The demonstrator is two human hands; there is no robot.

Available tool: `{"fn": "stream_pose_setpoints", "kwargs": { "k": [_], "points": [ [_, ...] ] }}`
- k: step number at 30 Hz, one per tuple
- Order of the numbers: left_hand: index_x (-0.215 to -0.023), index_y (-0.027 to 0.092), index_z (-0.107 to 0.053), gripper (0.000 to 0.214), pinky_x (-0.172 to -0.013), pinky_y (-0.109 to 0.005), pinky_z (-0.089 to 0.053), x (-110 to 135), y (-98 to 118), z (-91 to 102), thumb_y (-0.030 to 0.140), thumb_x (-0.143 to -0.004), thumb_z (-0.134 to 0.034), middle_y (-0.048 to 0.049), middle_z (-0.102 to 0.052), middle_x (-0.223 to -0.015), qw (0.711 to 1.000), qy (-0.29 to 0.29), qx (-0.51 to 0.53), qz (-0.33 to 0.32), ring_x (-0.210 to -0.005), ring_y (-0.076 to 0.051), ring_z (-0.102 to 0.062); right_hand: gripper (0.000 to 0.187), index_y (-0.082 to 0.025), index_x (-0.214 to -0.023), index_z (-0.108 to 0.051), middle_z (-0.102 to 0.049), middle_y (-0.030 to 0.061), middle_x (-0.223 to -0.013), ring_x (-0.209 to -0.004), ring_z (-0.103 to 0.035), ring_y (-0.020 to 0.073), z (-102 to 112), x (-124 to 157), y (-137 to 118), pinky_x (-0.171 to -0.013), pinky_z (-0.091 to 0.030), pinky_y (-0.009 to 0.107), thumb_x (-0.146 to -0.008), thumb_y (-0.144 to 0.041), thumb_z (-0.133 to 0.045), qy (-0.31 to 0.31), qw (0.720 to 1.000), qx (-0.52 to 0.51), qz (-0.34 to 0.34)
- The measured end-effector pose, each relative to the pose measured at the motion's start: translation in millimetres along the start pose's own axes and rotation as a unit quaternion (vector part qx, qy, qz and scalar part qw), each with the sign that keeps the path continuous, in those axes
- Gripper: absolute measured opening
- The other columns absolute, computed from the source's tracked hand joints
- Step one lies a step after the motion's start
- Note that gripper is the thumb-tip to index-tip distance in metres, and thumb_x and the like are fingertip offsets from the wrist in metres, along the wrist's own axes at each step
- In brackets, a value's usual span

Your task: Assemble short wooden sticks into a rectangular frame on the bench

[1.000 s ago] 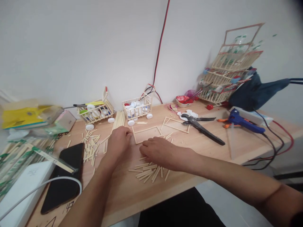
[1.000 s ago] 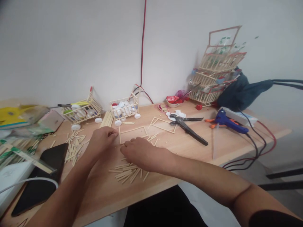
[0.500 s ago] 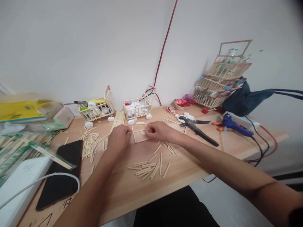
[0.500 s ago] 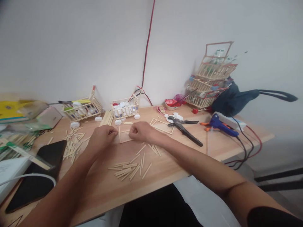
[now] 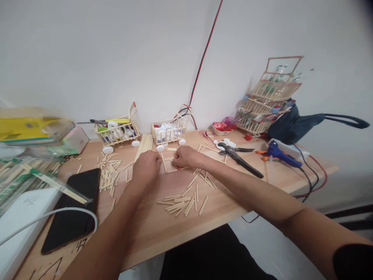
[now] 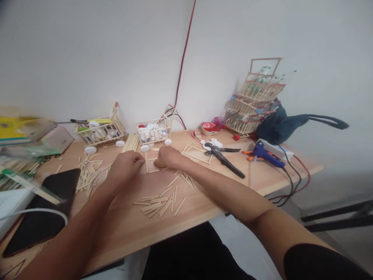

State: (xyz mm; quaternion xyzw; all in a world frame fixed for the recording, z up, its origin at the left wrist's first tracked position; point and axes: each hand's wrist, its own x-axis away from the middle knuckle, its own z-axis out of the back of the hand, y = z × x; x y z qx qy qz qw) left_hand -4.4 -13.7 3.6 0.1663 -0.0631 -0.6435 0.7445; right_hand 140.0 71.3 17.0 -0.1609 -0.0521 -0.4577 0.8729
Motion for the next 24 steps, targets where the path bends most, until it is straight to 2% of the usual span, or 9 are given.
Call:
{"fn": "stream_pose_setpoints", "kwargs": {
  "k": [5, 9, 17, 24],
  "points": [
    [-0.078, 0.019, -0.07, 0.025, -0.066, -0.029, -0.037, 2, 3, 2.2, 0.02, -0.083, -0.045, -0.0081, -0.07, -0.086, 1.0, -0.005, -0.003, 0.01, -0.08, -0.021, -0.059, 0.024, -0.016, -0.074, -0.077, -0.073, 0.0109, -0.078, -0.07, -0.064, 0.0202, 3, 5, -10, -0.058, -0.041, 0.026, -0.07, -0.031, -0.058, -0.002, 0.999, 0.028, -0.027],
    [-0.079, 0.02, -0.071, 0.026, -0.068, -0.029, -0.038, 3, 5, 4.1, 0.021, -0.083, -0.045, -0.0079, -0.071, -0.088, 1.0, -0.013, -0.011, 0.024, -0.082, -0.021, -0.06, 0.026, -0.014, -0.08, -0.076, -0.073, 0.0115, -0.084, -0.076, -0.065, 0.0214, 5, 7, -17, -0.058, -0.04, 0.026, -0.072, -0.031, -0.058, -0.006, 0.998, 0.05, -0.031],
    [-0.081, 0.019, -0.07, 0.026, -0.07, -0.03, -0.039, 3, 5, 3.2, 0.021, -0.084, -0.044, -0.0088, -0.07, -0.092, 1.0, -0.012, -0.009, 0.021, -0.086, -0.021, -0.06, 0.027, -0.017, -0.082, -0.074, -0.073, 0.0067, -0.082, -0.072, -0.062, 0.0168, 0, 5, -8, -0.054, -0.034, 0.024, -0.078, -0.036, -0.056, 0.003, 0.998, 0.046, 0.035],
    [-0.08, 0.019, -0.069, 0.025, -0.068, -0.031, -0.036, 2, 3, 1.5, 0.022, -0.084, -0.044, -0.0079, -0.069, -0.089, 1.0, -0.006, -0.015, 0.007, -0.082, -0.021, -0.058, 0.026, -0.019, -0.079, -0.073, -0.071, 0.0021, -0.076, -0.067, -0.057, 0.0125, -6, 7, 2, -0.054, -0.031, 0.021, -0.077, -0.043, -0.062, 0.022, 0.998, 0.001, 0.063]
  ]
}}
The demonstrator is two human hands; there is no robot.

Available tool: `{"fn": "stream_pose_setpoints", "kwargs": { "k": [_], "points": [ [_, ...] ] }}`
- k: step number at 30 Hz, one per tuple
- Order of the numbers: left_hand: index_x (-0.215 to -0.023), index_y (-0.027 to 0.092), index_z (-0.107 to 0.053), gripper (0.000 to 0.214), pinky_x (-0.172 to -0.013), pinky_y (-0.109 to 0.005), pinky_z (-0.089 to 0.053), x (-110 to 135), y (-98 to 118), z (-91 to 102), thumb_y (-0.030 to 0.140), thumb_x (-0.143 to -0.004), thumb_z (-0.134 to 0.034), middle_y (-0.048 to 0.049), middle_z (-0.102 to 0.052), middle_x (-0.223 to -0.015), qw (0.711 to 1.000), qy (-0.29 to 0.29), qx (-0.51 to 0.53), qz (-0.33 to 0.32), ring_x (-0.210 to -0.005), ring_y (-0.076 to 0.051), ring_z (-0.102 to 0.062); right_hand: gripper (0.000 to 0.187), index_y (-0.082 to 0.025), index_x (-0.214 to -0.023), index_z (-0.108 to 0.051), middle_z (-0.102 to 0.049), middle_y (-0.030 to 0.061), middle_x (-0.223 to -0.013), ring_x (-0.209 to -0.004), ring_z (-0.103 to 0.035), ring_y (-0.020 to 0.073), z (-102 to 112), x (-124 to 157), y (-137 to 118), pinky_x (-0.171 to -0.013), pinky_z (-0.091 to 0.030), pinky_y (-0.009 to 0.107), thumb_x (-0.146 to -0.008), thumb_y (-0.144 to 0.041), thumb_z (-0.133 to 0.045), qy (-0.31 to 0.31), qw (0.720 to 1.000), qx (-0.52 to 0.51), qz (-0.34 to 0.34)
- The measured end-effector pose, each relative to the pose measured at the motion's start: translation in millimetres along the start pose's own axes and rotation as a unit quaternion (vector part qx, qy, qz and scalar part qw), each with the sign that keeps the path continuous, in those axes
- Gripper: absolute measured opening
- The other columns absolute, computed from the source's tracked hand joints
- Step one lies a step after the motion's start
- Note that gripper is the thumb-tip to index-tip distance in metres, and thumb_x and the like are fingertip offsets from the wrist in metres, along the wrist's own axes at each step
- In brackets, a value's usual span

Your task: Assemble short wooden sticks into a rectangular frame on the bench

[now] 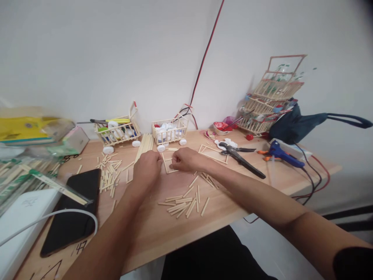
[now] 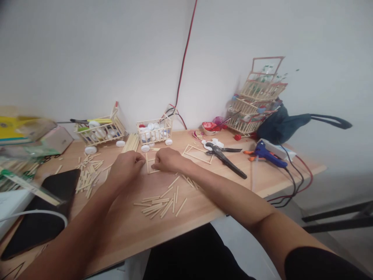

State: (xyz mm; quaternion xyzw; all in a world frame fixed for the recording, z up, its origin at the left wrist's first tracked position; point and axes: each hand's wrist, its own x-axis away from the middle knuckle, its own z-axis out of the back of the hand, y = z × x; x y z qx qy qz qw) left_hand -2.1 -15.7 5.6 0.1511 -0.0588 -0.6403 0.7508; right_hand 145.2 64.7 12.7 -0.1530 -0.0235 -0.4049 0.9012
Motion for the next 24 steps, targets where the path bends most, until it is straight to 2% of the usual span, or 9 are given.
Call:
{"fn": "stream_pose_setpoints", "kwargs": {
  "k": [11, 17, 19, 22, 24],
  "points": [
    [-0.081, 0.019, -0.07, 0.029, -0.069, -0.031, -0.036, -2, -3, -3.8, 0.023, -0.085, -0.042, -0.0079, -0.069, -0.092, 1.0, -0.002, -0.001, -0.013, -0.084, -0.021, -0.059, 0.021, -0.017, -0.075, -0.07, -0.066, 0.0001, -0.069, -0.061, -0.052, 0.0098, -2, 1, 10, -0.053, -0.029, 0.02, -0.079, -0.037, -0.065, 0.033, 0.996, -0.073, 0.026],
    [-0.08, 0.02, -0.07, 0.029, -0.069, -0.031, -0.036, -3, -4, -3.1, 0.023, -0.085, -0.042, -0.0074, -0.069, -0.091, 1.0, -0.002, -0.008, -0.017, -0.083, -0.021, -0.058, 0.017, -0.015, -0.076, -0.068, -0.065, 0.0008, -0.069, -0.063, -0.051, 0.0102, 6, 7, 23, -0.057, -0.029, 0.022, -0.084, -0.028, -0.059, 0.102, 0.991, -0.086, 0.029],
    [-0.08, 0.021, -0.07, 0.028, -0.069, -0.031, -0.037, -2, -4, -3.0, 0.024, -0.085, -0.042, -0.0072, -0.068, -0.089, 1.0, -0.002, -0.007, -0.018, -0.082, -0.021, -0.058, 0.013, -0.017, -0.088, -0.069, -0.066, 0.001, -0.076, -0.068, -0.053, 0.0111, 5, 11, 23, -0.059, -0.029, 0.022, -0.085, -0.025, -0.059, 0.118, 0.988, -0.073, 0.063],
    [-0.081, 0.021, -0.071, 0.028, -0.07, -0.031, -0.038, -2, -5, -3.7, 0.023, -0.083, -0.043, -0.007, -0.069, -0.09, 1.0, 0.002, 0.001, -0.016, -0.083, -0.021, -0.059, 0.021, -0.022, -0.107, -0.065, -0.065, 0.0034, -0.094, -0.083, -0.055, 0.0142, 3, 17, 18, -0.061, -0.028, 0.023, -0.088, -0.02, -0.057, 0.124, 0.98, -0.004, 0.153],
    [-0.082, 0.021, -0.071, 0.029, -0.071, -0.031, -0.038, -3, -6, -4.2, 0.022, -0.083, -0.042, -0.0069, -0.069, -0.091, 1.0, 0.005, 0.009, -0.018, -0.086, -0.022, -0.059, 0.023, -0.023, -0.11, -0.063, -0.062, 0.0053, -0.103, -0.09, -0.055, 0.0166, 2, 17, 16, -0.06, -0.026, 0.023, -0.089, -0.018, -0.056, 0.111, 0.972, 0.061, 0.2]
  ]
}}
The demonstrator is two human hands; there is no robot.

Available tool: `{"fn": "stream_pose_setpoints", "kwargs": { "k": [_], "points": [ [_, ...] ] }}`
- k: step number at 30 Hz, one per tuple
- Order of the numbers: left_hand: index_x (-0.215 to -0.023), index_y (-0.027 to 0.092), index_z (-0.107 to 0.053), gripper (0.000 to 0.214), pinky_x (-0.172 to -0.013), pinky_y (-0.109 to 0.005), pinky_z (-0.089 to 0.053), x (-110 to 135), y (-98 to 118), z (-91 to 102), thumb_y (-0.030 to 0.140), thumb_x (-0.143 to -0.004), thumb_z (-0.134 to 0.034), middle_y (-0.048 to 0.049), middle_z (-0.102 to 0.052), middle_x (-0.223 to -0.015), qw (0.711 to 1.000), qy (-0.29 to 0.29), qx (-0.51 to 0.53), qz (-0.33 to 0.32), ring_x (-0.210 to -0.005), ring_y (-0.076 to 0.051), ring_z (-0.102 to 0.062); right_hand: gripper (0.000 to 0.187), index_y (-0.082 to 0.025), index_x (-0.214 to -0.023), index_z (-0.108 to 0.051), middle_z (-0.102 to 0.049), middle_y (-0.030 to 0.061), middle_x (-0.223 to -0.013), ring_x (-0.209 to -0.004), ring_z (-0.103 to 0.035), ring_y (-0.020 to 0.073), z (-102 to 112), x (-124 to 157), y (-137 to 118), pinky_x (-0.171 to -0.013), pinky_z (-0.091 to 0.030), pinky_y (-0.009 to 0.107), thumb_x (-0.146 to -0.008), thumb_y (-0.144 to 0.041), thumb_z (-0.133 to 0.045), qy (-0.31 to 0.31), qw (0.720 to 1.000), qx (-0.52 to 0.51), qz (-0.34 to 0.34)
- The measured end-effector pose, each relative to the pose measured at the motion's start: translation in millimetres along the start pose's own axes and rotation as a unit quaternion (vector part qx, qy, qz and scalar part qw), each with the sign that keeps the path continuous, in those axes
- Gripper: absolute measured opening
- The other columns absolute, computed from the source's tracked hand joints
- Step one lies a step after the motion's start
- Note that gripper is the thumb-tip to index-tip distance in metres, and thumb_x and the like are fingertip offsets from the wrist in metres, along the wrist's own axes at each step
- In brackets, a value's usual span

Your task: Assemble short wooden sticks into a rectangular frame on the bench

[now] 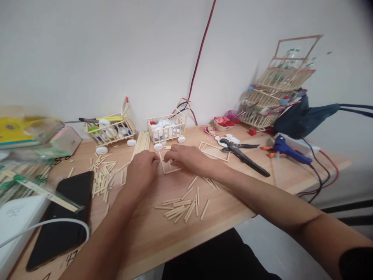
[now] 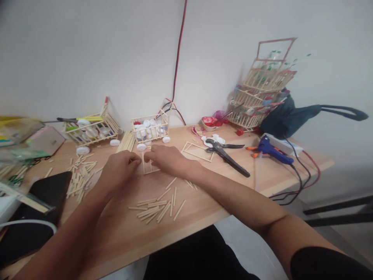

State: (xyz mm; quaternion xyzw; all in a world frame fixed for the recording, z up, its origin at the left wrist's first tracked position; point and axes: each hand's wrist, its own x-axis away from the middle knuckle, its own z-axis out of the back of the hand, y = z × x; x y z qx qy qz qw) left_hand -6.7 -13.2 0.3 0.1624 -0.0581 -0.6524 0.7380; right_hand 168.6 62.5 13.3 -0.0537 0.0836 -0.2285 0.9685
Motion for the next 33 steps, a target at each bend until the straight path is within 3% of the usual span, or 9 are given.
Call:
{"fn": "stream_pose_setpoints", "kwargs": {
  "k": [5, 11, 13, 16, 19, 22, 33],
  "points": [
    [-0.081, 0.021, -0.071, 0.03, -0.072, -0.032, -0.039, -1, 0, 1.5, 0.023, -0.084, -0.041, -0.0069, -0.069, -0.091, 1.0, -0.01, 0.0, 0.003, -0.084, -0.021, -0.059, 0.015, -0.022, -0.104, -0.063, -0.06, 0.0064, -0.102, -0.089, -0.053, 0.0181, -2, -8, 6, -0.056, -0.022, 0.026, -0.092, -0.022, -0.053, -0.051, 0.991, 0.096, 0.073],
    [-0.079, 0.021, -0.07, 0.029, -0.07, -0.03, -0.039, 1, 3, 4.0, 0.024, -0.084, -0.042, -0.007, -0.07, -0.089, 1.0, -0.011, -0.009, 0.012, -0.083, -0.021, -0.06, 0.015, -0.017, -0.097, -0.062, -0.061, 0.0088, -0.099, -0.09, -0.051, 0.0191, 2, -13, 14, -0.065, -0.031, 0.028, -0.095, -0.022, -0.048, -0.056, 0.98, 0.125, 0.146],
    [-0.078, 0.021, -0.069, 0.029, -0.069, -0.03, -0.039, 0, 3, 4.2, 0.022, -0.084, -0.041, -0.0066, -0.07, -0.089, 1.0, -0.011, -0.008, 0.01, -0.084, -0.021, -0.06, 0.014, -0.016, -0.096, -0.062, -0.063, 0.0094, -0.099, -0.088, -0.052, 0.0183, 8, -10, 15, -0.067, -0.032, 0.028, -0.093, -0.02, -0.049, -0.047, 0.989, 0.086, 0.114],
    [-0.076, 0.021, -0.068, 0.027, -0.068, -0.03, -0.037, 0, 3, 4.9, 0.021, -0.082, -0.042, -0.006, -0.07, -0.089, 1.0, -0.011, -0.009, 0.01, -0.084, -0.021, -0.06, 0.012, -0.015, -0.092, -0.062, -0.066, 0.0074, -0.092, -0.078, -0.053, 0.0153, 18, -1, 23, -0.065, -0.032, 0.025, -0.089, -0.018, -0.051, -0.026, 1.0, 0.0, -0.01],
    [-0.075, 0.021, -0.068, 0.027, -0.066, -0.03, -0.036, 0, 4, 6.0, 0.021, -0.082, -0.041, -0.0057, -0.069, -0.087, 1.0, -0.018, -0.011, 0.016, -0.082, -0.021, -0.06, 0.01, -0.013, -0.087, -0.063, -0.067, 0.005, -0.081, -0.069, -0.055, 0.0128, 22, 11, 36, -0.062, -0.033, 0.023, -0.084, -0.019, -0.055, -0.016, 0.986, -0.073, -0.147],
    [-0.076, 0.022, -0.068, 0.027, -0.065, -0.03, -0.036, 0, 3, 5.7, 0.021, -0.082, -0.042, -0.0055, -0.069, -0.086, 1.0, -0.021, -0.006, 0.015, -0.081, -0.021, -0.06, 0.012, -0.014, -0.089, -0.063, -0.069, 0.003, -0.081, -0.068, -0.057, 0.0113, 18, 24, 45, -0.06, -0.035, 0.02, -0.079, -0.018, -0.059, -0.002, 0.965, -0.135, -0.224],
    [-0.077, 0.022, -0.067, 0.027, -0.072, -0.032, -0.04, -2, 1, 3.2, 0.027, -0.083, -0.042, -0.007, -0.071, -0.094, 1.0, -0.011, 0.015, 0.016, -0.09, -0.024, -0.061, 0.009, -0.015, -0.079, -0.065, -0.069, 0.003, -0.077, -0.065, -0.056, 0.0115, 2, 21, 37, -0.056, -0.033, 0.02, -0.076, -0.021, -0.059, 0.019, 0.963, -0.115, -0.245]
  ]
}}
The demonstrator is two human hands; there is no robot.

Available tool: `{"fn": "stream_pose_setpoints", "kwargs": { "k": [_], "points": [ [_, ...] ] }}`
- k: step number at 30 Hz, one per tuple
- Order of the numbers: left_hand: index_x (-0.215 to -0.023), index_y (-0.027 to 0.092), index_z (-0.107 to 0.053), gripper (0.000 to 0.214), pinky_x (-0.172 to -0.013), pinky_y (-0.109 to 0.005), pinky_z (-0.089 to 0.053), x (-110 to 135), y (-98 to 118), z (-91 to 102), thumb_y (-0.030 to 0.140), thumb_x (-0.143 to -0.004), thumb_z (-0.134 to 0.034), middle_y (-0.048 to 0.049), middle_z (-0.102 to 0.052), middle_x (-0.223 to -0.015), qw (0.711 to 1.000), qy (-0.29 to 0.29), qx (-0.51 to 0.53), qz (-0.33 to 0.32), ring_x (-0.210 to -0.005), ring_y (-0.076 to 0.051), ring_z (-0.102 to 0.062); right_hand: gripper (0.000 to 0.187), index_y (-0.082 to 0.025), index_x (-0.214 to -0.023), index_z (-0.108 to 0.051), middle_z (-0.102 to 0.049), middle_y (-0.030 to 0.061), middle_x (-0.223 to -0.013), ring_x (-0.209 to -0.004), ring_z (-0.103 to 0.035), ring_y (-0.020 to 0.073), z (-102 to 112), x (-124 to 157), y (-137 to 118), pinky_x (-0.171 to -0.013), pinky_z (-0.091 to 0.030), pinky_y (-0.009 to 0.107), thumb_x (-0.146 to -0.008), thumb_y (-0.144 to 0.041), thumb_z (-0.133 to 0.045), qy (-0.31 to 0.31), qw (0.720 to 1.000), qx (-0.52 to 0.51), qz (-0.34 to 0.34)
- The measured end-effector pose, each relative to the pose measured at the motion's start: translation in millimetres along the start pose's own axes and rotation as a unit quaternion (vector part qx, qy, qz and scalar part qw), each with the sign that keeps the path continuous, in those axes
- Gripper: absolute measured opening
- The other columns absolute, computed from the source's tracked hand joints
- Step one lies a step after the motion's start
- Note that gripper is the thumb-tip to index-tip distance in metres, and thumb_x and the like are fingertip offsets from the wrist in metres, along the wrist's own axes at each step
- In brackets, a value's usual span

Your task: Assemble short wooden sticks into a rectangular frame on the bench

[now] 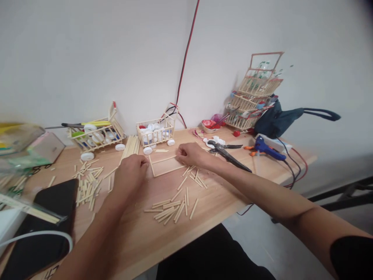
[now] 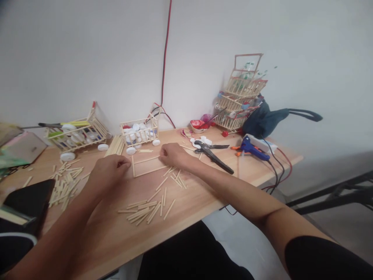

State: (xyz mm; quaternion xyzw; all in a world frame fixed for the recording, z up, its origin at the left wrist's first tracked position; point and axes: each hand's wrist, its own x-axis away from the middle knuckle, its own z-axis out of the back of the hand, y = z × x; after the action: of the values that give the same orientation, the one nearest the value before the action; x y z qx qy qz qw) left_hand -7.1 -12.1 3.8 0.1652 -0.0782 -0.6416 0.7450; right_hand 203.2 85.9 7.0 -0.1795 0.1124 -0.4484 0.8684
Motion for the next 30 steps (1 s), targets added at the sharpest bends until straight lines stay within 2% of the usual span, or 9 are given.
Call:
{"fn": "stream_pose_setpoints", "kwargs": {
  "k": [4, 8, 10, 12, 15, 22, 26, 30],
  "points": [
    [-0.077, 0.021, -0.068, 0.027, -0.072, -0.032, -0.04, 0, 0, 0.4, 0.027, -0.083, -0.042, -0.0068, -0.071, -0.094, 1.0, 0.0, -0.006, 0.0, -0.089, -0.024, -0.061, 0.012, -0.015, -0.073, -0.065, -0.066, 0.0021, -0.071, -0.062, -0.052, 0.011, 2, -1, 3, -0.056, -0.03, 0.021, -0.078, -0.019, -0.055, 0.005, 0.999, 0.03, 0.019],
    [-0.076, 0.022, -0.068, 0.027, -0.072, -0.031, -0.039, 0, 0, 0.4, 0.028, -0.083, -0.043, -0.0061, -0.071, -0.095, 1.0, 0.0, -0.001, -0.001, -0.089, -0.023, -0.062, 0.015, -0.015, -0.083, -0.067, -0.064, 0.001, -0.072, -0.063, -0.051, 0.0109, 10, 4, 7, -0.058, -0.031, 0.021, -0.083, -0.018, -0.052, -0.002, 0.999, 0.011, 0.034],
    [-0.077, 0.022, -0.068, 0.027, -0.07, -0.031, -0.039, 0, 0, 0.4, 0.027, -0.083, -0.042, -0.006, -0.071, -0.094, 1.0, 0.002, -0.006, 0.0, -0.088, -0.023, -0.061, 0.018, -0.016, -0.094, -0.069, -0.065, 0.0027, -0.082, -0.072, -0.054, 0.0124, 14, 7, 10, -0.065, -0.034, 0.022, -0.085, -0.016, -0.053, -0.008, 0.996, 0.011, 0.088],
    [-0.078, 0.021, -0.068, 0.027, -0.069, -0.031, -0.038, 0, 0, 0.4, 0.027, -0.083, -0.042, -0.0062, -0.071, -0.094, 1.0, 0.002, -0.013, 0.004, -0.087, -0.023, -0.061, 0.023, -0.019, -0.104, -0.069, -0.065, 0.0058, -0.097, -0.088, -0.056, 0.0154, 17, 7, 12, -0.073, -0.037, 0.024, -0.087, -0.015, -0.054, -0.021, 0.984, 0.026, 0.175],
    [-0.08, 0.021, -0.069, 0.029, -0.068, -0.032, -0.037, 0, 0, 0.6, 0.026, -0.083, -0.041, -0.0061, -0.071, -0.094, 1.0, 0.004, -0.015, 0.003, -0.086, -0.023, -0.061, 0.025, -0.022, -0.111, -0.067, -0.061, 0.0084, -0.108, -0.104, -0.052, 0.0192, 19, 6, 14, -0.081, -0.039, 0.028, -0.09, -0.018, -0.054, -0.053, 0.962, 0.06, 0.259],
    [-0.08, 0.023, -0.07, 0.03, -0.064, -0.031, -0.035, -1, 0, -0.7, 0.027, -0.083, -0.041, -0.0049, -0.072, -0.092, 1.0, 0.008, -0.021, 0.005, -0.084, -0.022, -0.061, 0.02, -0.02, -0.109, -0.066, -0.061, 0.0091, -0.106, -0.103, -0.052, 0.0203, 21, 5, 21, -0.086, -0.04, 0.031, -0.092, -0.022, -0.054, -0.061, 0.962, 0.074, 0.254],
    [-0.081, 0.023, -0.07, 0.028, -0.066, -0.031, -0.037, -2, -3, -3.1, 0.028, -0.083, -0.043, -0.0045, -0.072, -0.095, 1.0, 0.015, -0.016, 0.004, -0.087, -0.023, -0.061, 0.025, -0.021, -0.116, -0.063, -0.06, 0.0091, -0.109, -0.104, -0.051, 0.0205, 20, 7, 27, -0.087, -0.041, 0.032, -0.093, -0.025, -0.054, -0.051, 0.964, 0.062, 0.254],
    [-0.081, 0.023, -0.07, 0.028, -0.068, -0.032, -0.038, -2, -4, -4.2, 0.028, -0.083, -0.043, -0.0051, -0.072, -0.095, 1.0, 0.017, -0.016, -0.001, -0.089, -0.024, -0.061, 0.032, -0.024, -0.124, -0.062, -0.058, 0.0092, -0.111, -0.105, -0.051, 0.0204, 20, 6, 27, -0.089, -0.041, 0.032, -0.093, -0.029, -0.055, -0.079, 0.955, 0.066, 0.277]
  ]
}}
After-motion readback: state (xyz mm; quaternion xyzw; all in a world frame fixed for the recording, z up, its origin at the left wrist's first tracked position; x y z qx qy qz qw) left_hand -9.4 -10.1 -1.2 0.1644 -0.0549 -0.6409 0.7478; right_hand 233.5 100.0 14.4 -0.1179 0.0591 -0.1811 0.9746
